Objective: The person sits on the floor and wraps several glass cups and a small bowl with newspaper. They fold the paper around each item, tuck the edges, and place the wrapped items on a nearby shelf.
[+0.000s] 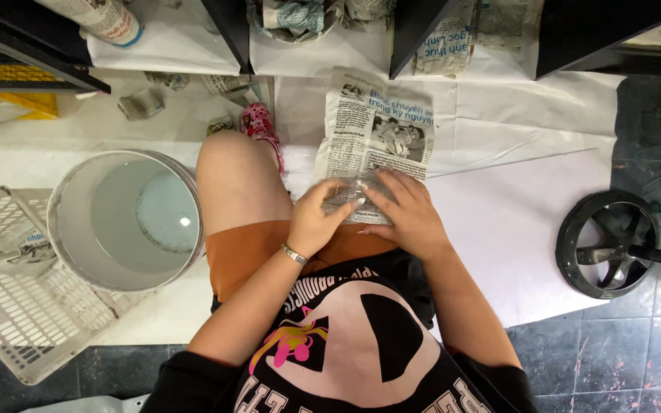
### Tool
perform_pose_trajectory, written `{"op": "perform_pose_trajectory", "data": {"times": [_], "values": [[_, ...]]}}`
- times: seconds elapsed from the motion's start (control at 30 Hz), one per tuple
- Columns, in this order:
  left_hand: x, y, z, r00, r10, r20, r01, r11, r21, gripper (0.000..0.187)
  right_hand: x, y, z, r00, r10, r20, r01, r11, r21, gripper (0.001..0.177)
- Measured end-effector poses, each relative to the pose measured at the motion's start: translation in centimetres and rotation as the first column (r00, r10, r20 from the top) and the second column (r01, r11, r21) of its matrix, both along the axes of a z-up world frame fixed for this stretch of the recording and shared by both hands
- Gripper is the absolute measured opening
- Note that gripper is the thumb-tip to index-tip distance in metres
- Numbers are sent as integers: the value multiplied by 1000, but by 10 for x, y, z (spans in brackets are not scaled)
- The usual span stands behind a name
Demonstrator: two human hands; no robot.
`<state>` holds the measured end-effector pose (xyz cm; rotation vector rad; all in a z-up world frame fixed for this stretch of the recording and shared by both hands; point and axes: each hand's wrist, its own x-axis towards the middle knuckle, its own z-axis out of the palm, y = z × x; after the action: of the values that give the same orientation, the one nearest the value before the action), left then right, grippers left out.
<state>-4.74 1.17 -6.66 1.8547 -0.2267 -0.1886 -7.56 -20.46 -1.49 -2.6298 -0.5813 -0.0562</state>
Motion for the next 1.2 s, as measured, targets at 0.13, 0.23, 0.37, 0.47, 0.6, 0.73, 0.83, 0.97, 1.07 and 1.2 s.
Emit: {"op": "perform_pose_trajectory", "data": {"times": [0.13, 0.23, 0.37, 0.47, 0.6, 0.73, 0.83, 0.97, 1.07, 1.2], "values": [[-12, 18, -2, 871, -109, 480, -24, 965, 262, 63, 3, -5, -1, 999, -8, -51, 11, 999, 53, 97], [-18, 32, -11, 701, -331, 632, -27, 872, 488, 41, 7, -6, 0, 998, -19, -63, 27, 993, 115, 95], [-19, 36, -15, 635, -428, 643, -101, 780, 618, 32, 9, -6, -2, 996, -50, -75, 59, 990, 130, 90], [-15, 35, -14, 572, -427, 701, -153, 784, 602, 27, 10, -7, -6, 990, -81, -114, 94, 989, 113, 84], [1, 36, -12, 556, -431, 711, -136, 796, 589, 11, 10, -11, -12, 984, -45, -172, 67, 989, 128, 79], [17, 47, -1, 520, -541, 661, 25, 784, 621, 5, 12, -16, -13, 984, -3, -179, 42, 975, 217, 73], [13, 49, 6, 525, -559, 642, 102, 790, 605, 11, 8, -14, -8, 971, 4, -237, 57, 967, 247, 61], [-10, 49, 6, 569, -520, 637, 155, 829, 538, 10, 1, -13, 6, 957, 65, -283, 14, 963, 269, 58], [-23, 51, 0, 677, -491, 548, 291, 863, 414, 7, -1, -13, 15, 949, 98, -298, -17, 964, 264, 58], [-27, 56, -5, 734, -507, 452, 353, 853, 383, 4, 11, -15, 18, 906, 117, -406, -26, 975, 222, 74]]}}
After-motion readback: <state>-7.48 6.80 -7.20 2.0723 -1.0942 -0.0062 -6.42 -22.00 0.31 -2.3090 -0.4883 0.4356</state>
